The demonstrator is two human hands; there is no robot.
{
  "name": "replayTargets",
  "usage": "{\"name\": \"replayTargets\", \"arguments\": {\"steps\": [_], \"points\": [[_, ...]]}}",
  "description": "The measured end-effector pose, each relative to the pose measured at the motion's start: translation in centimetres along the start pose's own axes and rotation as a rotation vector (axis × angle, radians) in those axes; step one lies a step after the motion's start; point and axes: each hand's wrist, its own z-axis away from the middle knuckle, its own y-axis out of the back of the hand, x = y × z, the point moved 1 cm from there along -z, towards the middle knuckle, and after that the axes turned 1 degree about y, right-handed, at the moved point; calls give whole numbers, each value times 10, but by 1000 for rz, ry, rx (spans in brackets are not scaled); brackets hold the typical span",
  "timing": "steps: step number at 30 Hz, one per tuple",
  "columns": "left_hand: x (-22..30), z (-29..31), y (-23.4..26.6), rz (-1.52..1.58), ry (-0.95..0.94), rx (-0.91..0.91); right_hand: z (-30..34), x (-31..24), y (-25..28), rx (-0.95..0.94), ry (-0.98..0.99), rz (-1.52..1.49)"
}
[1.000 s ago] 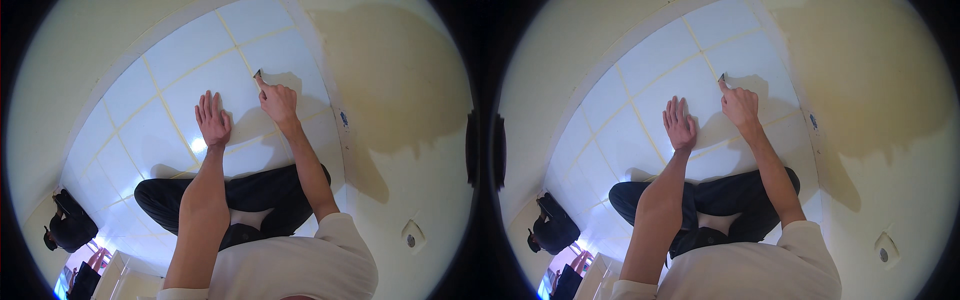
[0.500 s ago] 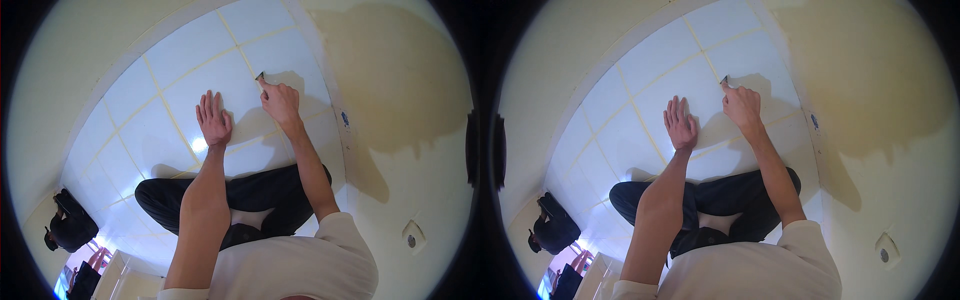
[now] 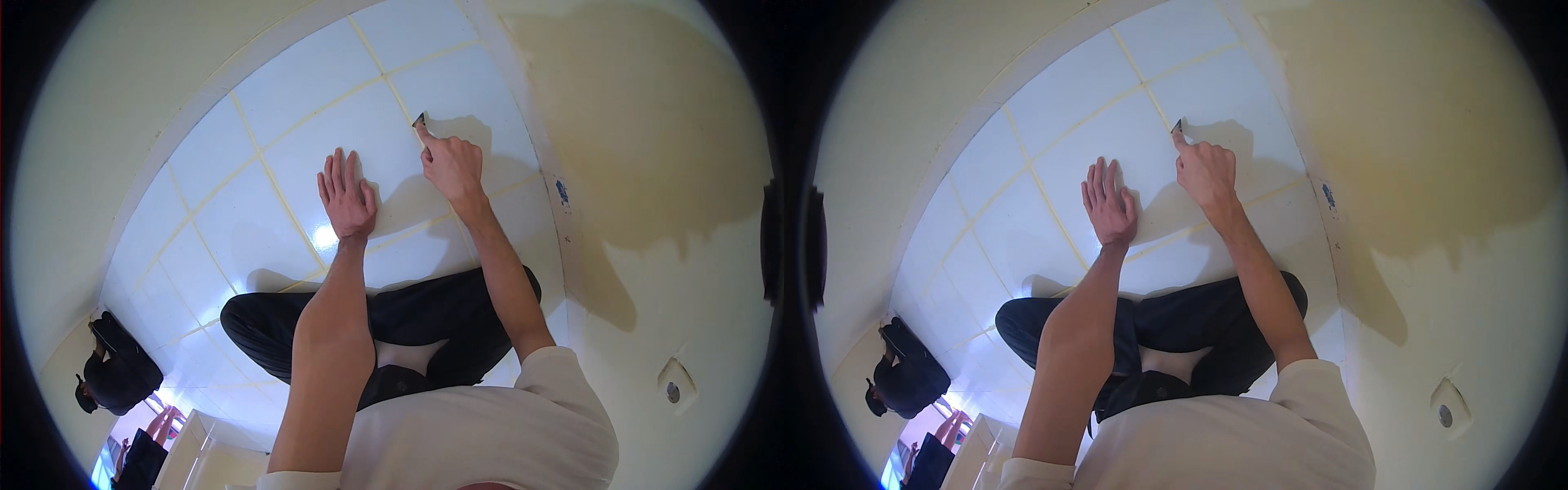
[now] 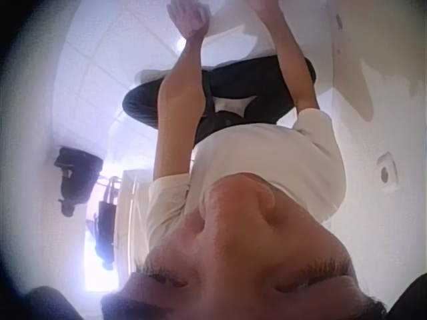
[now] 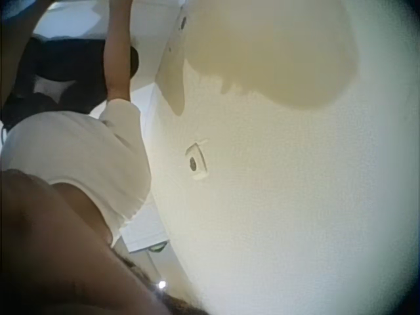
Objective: The person scrapes the grout lines between floor tiles using a small hand scraper.
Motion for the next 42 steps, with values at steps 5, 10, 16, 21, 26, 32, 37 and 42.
{"name": "replayTargets", "arguments": {"steps": [5, 10, 16, 21, 26, 32, 37, 42], "points": [[0, 1, -2, -7, -2, -2, 0, 2, -2, 12, 30, 15], [-1, 0, -1, 5, -4, 5, -2, 2, -6, 48, 27, -9], [0, 1, 1, 7, 1, -3, -2, 3, 10, 177, -59, -260], [0, 0, 1, 10, -10, -3, -2, 16, 12, 126, -63, -333], [-1, 1, 0, 2, -2, -6, -2, 16, 15, -5, -145, -402], [0, 0, 1, -1, 5, -16, -2, 19, 14, -107, -226, -505], [0, 0, 1, -8, 6, -21, 2, 16, 11, -157, -127, -223], [0, 0, 0, -5, 2, -9, 6, 15, 1, -237, -63, -87]]}}
